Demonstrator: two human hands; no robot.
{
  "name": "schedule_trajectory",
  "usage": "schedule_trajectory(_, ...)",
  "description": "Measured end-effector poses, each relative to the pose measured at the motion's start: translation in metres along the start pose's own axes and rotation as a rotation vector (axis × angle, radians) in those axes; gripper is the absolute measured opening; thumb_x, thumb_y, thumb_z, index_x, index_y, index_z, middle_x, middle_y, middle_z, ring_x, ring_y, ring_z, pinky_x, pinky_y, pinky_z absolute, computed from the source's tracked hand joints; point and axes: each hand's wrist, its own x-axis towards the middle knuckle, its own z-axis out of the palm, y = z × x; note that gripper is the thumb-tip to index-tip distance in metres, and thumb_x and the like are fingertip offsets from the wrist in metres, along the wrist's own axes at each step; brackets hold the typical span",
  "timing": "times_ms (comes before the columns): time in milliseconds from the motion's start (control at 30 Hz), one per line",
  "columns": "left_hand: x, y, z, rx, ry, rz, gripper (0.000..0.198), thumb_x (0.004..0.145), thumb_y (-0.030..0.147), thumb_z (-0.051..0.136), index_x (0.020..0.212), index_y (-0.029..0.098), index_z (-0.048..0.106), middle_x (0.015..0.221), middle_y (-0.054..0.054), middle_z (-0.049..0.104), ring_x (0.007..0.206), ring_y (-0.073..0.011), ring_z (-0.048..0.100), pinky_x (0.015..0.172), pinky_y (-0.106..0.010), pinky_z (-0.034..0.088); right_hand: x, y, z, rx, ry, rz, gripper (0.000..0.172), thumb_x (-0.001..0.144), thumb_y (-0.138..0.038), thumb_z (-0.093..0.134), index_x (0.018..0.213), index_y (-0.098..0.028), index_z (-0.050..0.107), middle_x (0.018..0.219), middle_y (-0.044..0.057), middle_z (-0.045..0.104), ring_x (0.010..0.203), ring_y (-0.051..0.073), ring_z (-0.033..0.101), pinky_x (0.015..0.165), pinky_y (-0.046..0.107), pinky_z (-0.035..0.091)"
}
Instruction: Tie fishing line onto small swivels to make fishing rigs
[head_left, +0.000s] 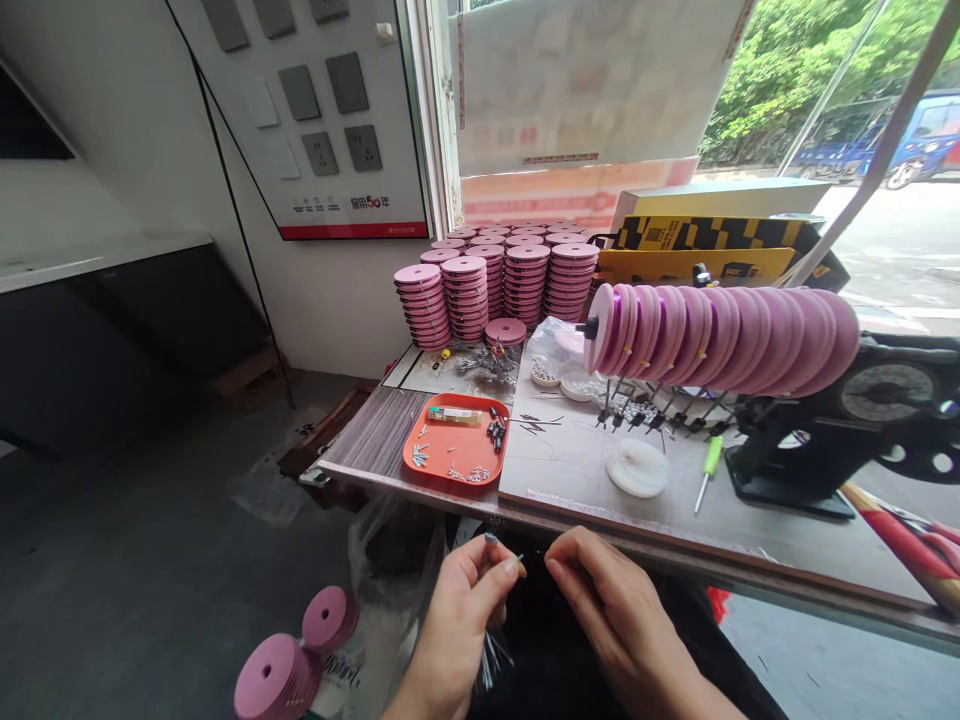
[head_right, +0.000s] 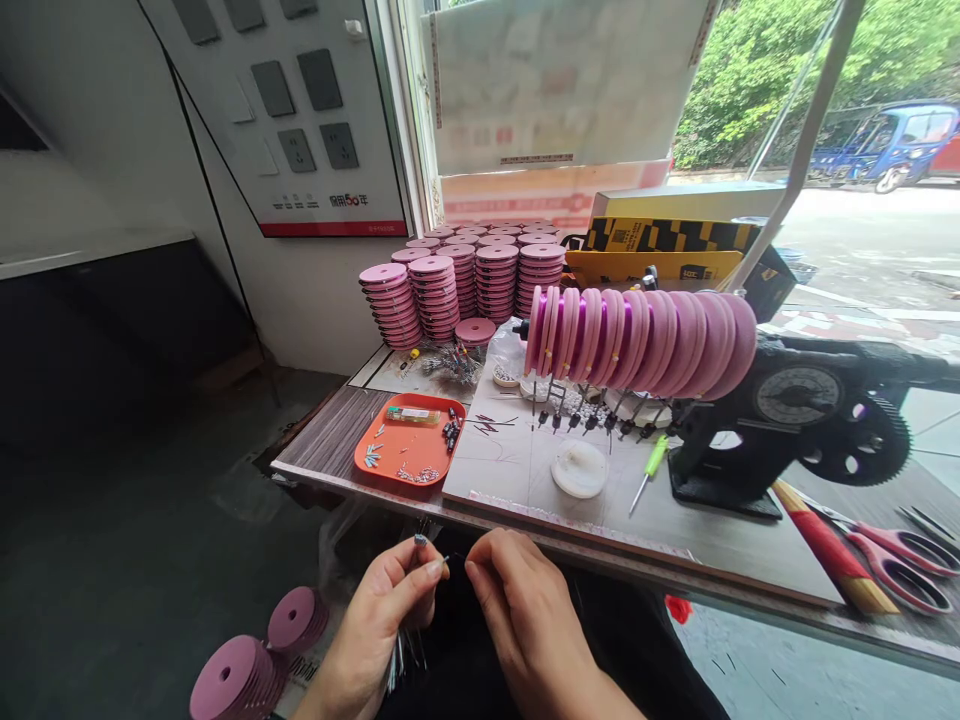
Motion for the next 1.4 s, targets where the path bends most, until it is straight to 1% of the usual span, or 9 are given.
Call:
schedule_trajectory(233,-0.0004,0.0023,-0.0005,0.018,0.014,0.000,0.023,0.067,0.033,0.067,0.062,0.015,0.053,0.055,0.007,0.037,0.050,-0.0070,0.027,0.046,-0.019,0.023,-0.0009,0.0003,0.0009,0.002,-0.005,0.000,0.017,0.091,-0.020,0.040,0.075,-0.021,0.045,0.064,-0.003,0.053,0.053,0.010,0.051,0.049,0.018,0.041)
schedule_trajectory(500,-0.0025,0.0047,0.0014,0.005,0.010,-0.009,0.025,0.066,0.035,0.069,0.061,0.015,0.054,0.054,0.007,0.037,0.049,-0.0069,0.026,0.046,-0.019,0.023,0.0018,-0.0021,-0.0002,-0.010,0.016,-0.016,0.020,0.093,-0.024,0.039,0.074,-0.021,0.045,0.061,-0.003,0.054,0.051,0.009,0.051,0.047,0.018,0.041)
schedule_trajectory(767,-0.0018,0.0042,0.0008,0.044,0.018,0.007,0.027,0.065,0.037,0.068,0.060,0.015,0.054,0.054,0.007,0.037,0.049,-0.0074,0.026,0.046,-0.020,0.023,0.0018,-0.0020,0.0002,-0.034,0.020,-0.041,0.018,0.091,-0.020,0.039,0.075,-0.021,0.045,0.063,-0.002,0.055,0.053,0.010,0.053,0.049,0.018,0.042)
schedule_trajectory(867,-0.0009,0.0032,-0.0002,0.085,0.032,0.037,0.028,0.066,0.039,0.068,0.060,0.016,0.054,0.055,0.006,0.038,0.050,-0.0085,0.028,0.047,-0.021,0.025,0.0027,-0.0040,-0.0011,-0.084,0.024,-0.083,0.019,0.092,-0.019,0.037,0.075,-0.021,0.045,0.062,-0.002,0.055,0.053,0.011,0.053,0.049,0.019,0.042)
schedule_trajectory(967,0.0000,0.0020,-0.0015,0.180,0.046,0.105,0.027,0.069,0.039,0.066,0.060,0.016,0.053,0.055,0.005,0.040,0.052,-0.0097,0.030,0.049,-0.021,0.027,0.0036,-0.0051,-0.0012,-0.170,0.033,-0.160,0.021,0.092,-0.016,0.035,0.074,-0.021,0.046,0.060,-0.001,0.054,0.053,0.011,0.051,0.050,0.021,0.041)
schedule_trajectory(1067,-0.0005,0.0017,-0.0020,0.288,0.067,0.181,0.026,0.073,0.037,0.062,0.060,0.017,0.053,0.057,0.004,0.044,0.056,-0.0115,0.036,0.055,-0.022,0.032,0.0034,-0.0048,0.0009,-0.249,0.035,-0.218,0.024,0.092,-0.013,0.034,0.072,-0.020,0.045,0.058,-0.001,0.052,0.052,0.011,0.048,0.050,0.021,0.038)
schedule_trajectory(1167,-0.0028,0.0024,-0.0012,0.347,0.078,0.222,0.026,0.075,0.038,0.060,0.061,0.017,0.053,0.059,0.002,0.047,0.060,-0.0132,0.041,0.059,-0.023,0.035,0.0027,-0.0038,0.0036,-0.315,0.030,-0.234,0.026,0.091,-0.011,0.033,0.070,-0.019,0.045,0.057,-0.001,0.052,0.050,0.011,0.046,0.050,0.022,0.036)
schedule_trajectory(1267,-0.0059,0.0032,-0.0001,0.395,0.095,0.249,0.024,0.077,0.037,0.059,0.063,0.017,0.055,0.059,0.002,0.049,0.059,-0.0139,0.042,0.057,-0.023,0.035,0.0026,-0.0026,0.0053,-0.376,0.036,-0.236,0.029,0.091,-0.009,0.032,0.067,-0.020,0.044,0.056,-0.001,0.051,0.049,0.012,0.045,0.050,0.023,0.033)
schedule_trajectory(1400,-0.0094,0.0043,0.0016,0.452,0.154,0.294,0.022,0.075,0.035,0.061,0.062,0.018,0.059,0.056,0.001,0.051,0.054,-0.0139,0.043,0.053,-0.023,0.033,0.0030,-0.0013,0.0061,-0.439,0.050,-0.247,0.031,0.090,-0.009,0.032,0.064,-0.020,0.044,0.055,-0.001,0.050,0.049,0.012,0.044,0.051,0.024,0.031)
